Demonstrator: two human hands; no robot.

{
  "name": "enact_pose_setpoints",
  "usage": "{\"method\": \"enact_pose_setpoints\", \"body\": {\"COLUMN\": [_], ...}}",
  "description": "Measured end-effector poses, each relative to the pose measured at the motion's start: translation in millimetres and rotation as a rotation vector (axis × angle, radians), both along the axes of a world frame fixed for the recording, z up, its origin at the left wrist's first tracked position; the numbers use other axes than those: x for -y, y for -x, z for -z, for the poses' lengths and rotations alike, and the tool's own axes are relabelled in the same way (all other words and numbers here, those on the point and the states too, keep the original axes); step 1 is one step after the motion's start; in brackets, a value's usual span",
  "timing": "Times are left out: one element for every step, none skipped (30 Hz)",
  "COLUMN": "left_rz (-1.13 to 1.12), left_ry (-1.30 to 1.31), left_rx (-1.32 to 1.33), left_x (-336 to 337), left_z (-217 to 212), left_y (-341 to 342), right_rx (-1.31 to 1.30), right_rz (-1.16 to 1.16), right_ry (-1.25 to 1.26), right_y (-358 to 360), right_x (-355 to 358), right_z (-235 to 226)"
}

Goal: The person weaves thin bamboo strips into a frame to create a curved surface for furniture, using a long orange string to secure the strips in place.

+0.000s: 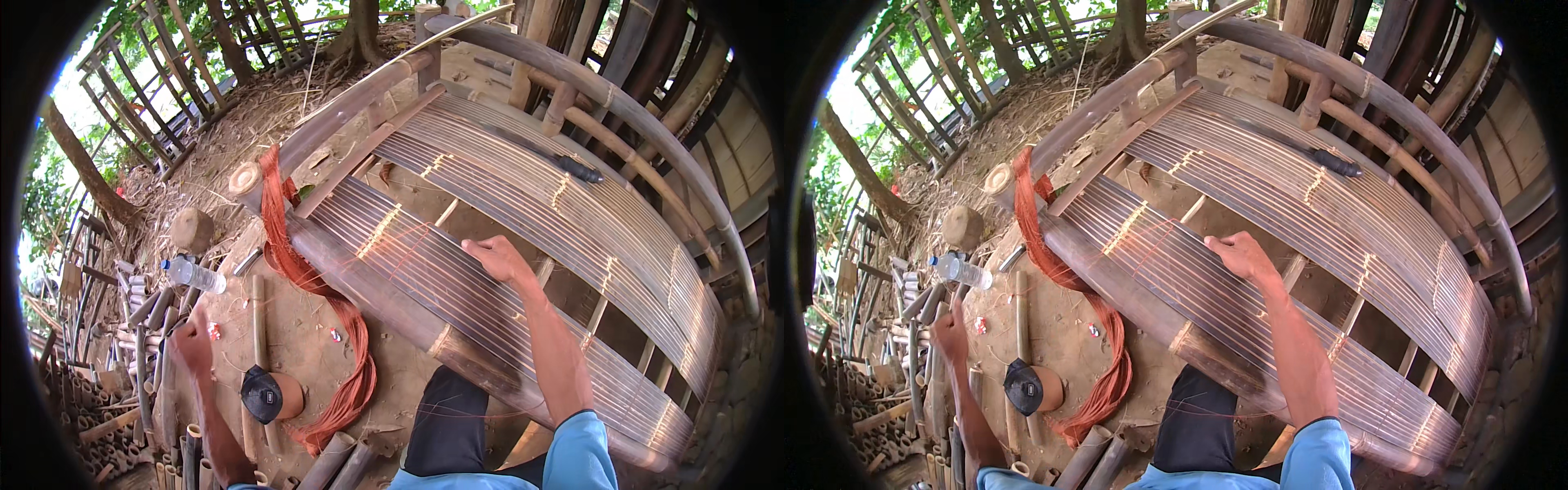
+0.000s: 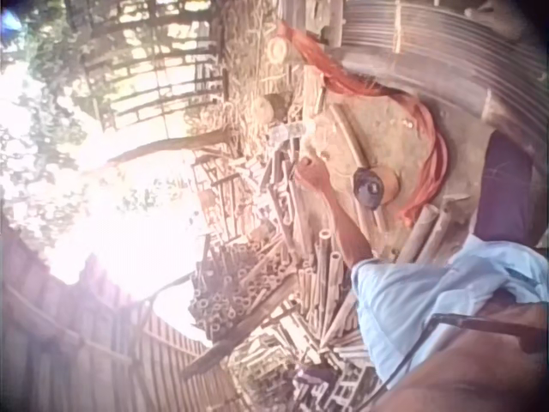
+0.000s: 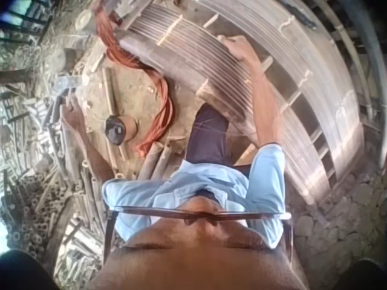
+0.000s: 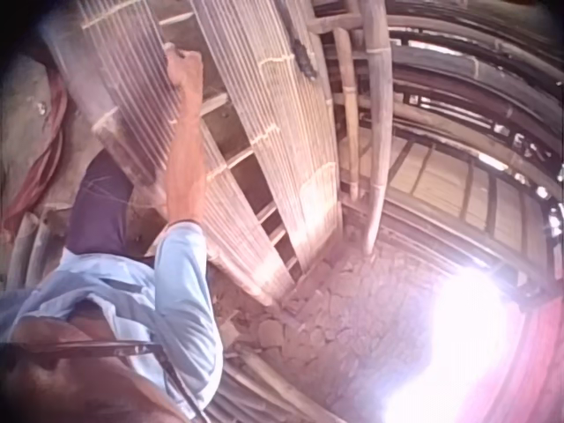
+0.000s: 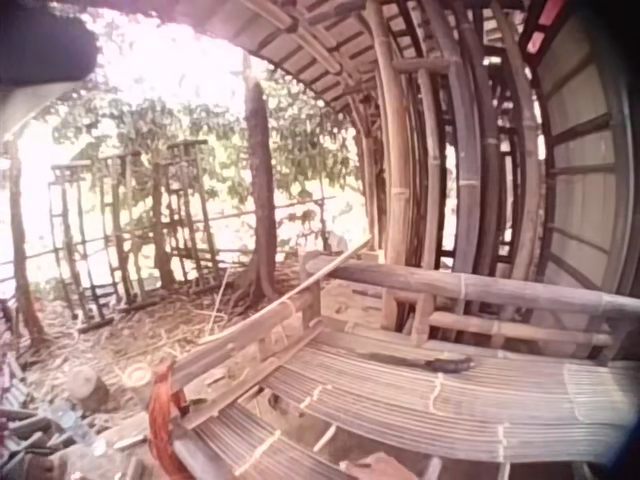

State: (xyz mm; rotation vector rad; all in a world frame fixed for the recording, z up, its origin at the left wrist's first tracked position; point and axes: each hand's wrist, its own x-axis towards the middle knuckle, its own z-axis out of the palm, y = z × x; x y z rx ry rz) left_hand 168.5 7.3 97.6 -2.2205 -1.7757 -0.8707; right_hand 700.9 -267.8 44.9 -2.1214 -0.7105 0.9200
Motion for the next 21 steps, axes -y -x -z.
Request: {"method": "enact_pose_setpoints", "body": {"left_rz": [-0.002,-0.11,-0.213,-0.208,-0.129,-0.053,0.034,0.139,0.136,0.14,0.233,0.328,0.369,0.404,0.411,0.501,0.595,0.595,0.566,0.531,0.535], "left_ry": [-0.004,0.031,0.07,0.071,0.19,0.312,0.296,0.294,0.456,0.62,0.667,0.706,0.805,0.893,0.909,1.126,1.351,1.35,1.379,1.388,1.389], "left_rx": [0.002,-0.081,-0.159,-0.155,-0.175,-0.198,-0.074,0.063,0.159,0.255,0.482,0.71,0.895,1.077,1.075,1.192,1.307,1.308,0.994,0.681,0.679], "left_x": [-6,-11,-12,-9,-7,-5,-7,4,18,41,45,45,56,66,76,83,87,85,82,78,74], "left_z": [9,18,29,43,53,62,78,81,80,64,82,107,119,121,122,115,111,107,103,99,84], "left_y": [28,55,69,73,77,79,71,26,-19,-80,-95,-108,-139,-164,-183,-191,-196,-195,-190,-186,-185], "right_rx": [-0.046,-0.05,-0.054,-0.057,-0.059,0.031,0.121,0.128,0.206,0.288,0.281,0.28,0.287,0.281,0.224,0.163,0.164,0.178,0.191,0.192,0.245], "right_rz": [0.02,0.016,0.02,0.029,0.029,0.016,0.003,0.016,0.026,0.043,0.028,-0.004,-0.015,-0.015,-0.043,-0.087,-0.086,-0.078,-0.071,-0.072,-0.064], "right_ry": [-0.055,-0.058,-0.035,-0.01,-0.012,0.05,0.111,0.129,0.133,0.139,0.127,0.092,0.077,0.076,0.105,0.119,0.119,0.081,0.042,0.042,0.061], "right_y": [-1,-1,-3,-5,-3,3,9,7,5,-2,1,4,2,1,-4,-5,-6,-5,-5,-6,-8], "right_x": [1,0,1,3,0,-6,-11,-7,-2,6,0,-6,-3,-5,-1,-4,-4,-4,-5,-3,0], "right_z": [-1,0,0,1,-3,-9,-12,-8,-2,2,4,5,8,7,5,3,5,9,13,16,18]}}
